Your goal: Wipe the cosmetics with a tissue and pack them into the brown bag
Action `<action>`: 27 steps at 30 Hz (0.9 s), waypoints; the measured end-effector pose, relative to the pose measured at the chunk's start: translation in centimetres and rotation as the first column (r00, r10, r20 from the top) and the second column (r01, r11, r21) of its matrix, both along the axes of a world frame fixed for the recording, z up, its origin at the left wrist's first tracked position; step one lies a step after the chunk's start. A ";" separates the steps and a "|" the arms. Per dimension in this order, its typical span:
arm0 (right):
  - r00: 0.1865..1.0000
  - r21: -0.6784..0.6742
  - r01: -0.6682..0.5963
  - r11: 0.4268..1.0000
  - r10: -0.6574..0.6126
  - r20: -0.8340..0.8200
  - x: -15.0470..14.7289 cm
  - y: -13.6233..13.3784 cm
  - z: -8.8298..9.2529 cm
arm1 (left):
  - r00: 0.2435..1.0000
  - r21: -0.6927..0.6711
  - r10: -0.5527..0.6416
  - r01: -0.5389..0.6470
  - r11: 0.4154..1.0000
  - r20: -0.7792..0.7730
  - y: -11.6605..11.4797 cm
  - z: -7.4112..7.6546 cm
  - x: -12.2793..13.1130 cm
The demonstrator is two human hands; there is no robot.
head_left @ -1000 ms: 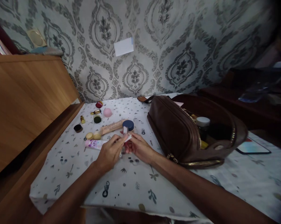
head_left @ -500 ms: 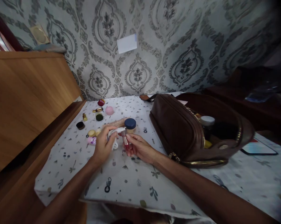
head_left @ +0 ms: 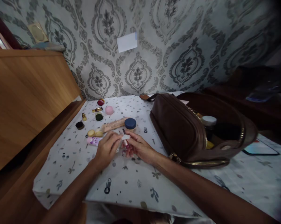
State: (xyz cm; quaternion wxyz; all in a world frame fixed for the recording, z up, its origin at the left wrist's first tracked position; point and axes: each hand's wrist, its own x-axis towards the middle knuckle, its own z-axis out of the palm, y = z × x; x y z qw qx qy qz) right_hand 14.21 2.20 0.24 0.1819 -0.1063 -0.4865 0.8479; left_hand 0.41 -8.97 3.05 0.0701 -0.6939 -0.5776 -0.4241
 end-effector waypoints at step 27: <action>0.999 -0.061 0.032 0.998 -0.033 -0.009 0.1 0.2 0.6 | 0.987 -0.044 -0.161 0.161 0.986 -0.016 -0.3 0.2 0.3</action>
